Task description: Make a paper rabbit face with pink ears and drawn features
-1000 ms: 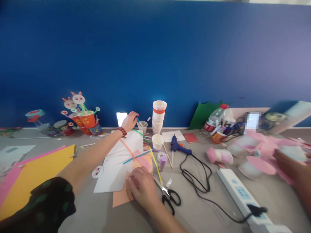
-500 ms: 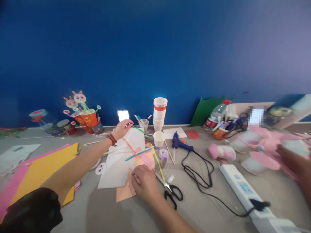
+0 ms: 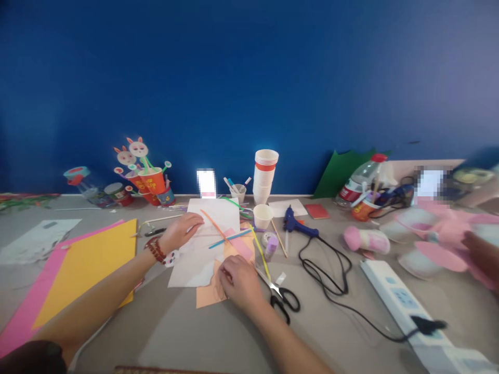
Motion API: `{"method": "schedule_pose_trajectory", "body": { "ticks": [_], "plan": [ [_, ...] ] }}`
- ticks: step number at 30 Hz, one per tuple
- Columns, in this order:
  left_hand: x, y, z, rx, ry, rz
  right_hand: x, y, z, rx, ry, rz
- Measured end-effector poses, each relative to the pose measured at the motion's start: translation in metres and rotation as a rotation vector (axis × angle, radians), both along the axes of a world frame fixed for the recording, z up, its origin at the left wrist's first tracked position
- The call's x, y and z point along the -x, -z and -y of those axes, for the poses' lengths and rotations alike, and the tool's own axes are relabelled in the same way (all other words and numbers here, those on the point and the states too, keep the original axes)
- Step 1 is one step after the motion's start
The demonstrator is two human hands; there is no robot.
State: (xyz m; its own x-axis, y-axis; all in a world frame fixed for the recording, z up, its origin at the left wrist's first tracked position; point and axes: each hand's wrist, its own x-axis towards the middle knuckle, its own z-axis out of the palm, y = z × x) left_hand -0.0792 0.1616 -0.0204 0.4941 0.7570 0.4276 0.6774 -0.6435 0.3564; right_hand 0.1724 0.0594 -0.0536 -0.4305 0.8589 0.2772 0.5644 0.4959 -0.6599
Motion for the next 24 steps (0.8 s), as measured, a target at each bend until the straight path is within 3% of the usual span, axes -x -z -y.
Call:
{"method": "schedule_pose_trajectory", "body": {
  "ticks": [6, 12, 18, 24],
  "plan": [
    [0.036, 0.0, 0.05, 0.004, -0.139, 0.03, -0.001, 0.0, -0.002, -0.001, -0.009, 0.009],
    [0.017, 0.013, 0.101, 0.063, 0.0, -0.046, -0.001, 0.0, -0.003, 0.008, -0.01, -0.016],
    [-0.017, 0.017, 0.101, 0.02, 0.105, -0.085, -0.002, 0.0, -0.005, 0.01, -0.018, -0.059],
    [-0.019, 0.024, 0.098, -0.055, 0.082, -0.051, -0.003, 0.001, -0.005, 0.032, -0.021, -0.065]
  ]
}}
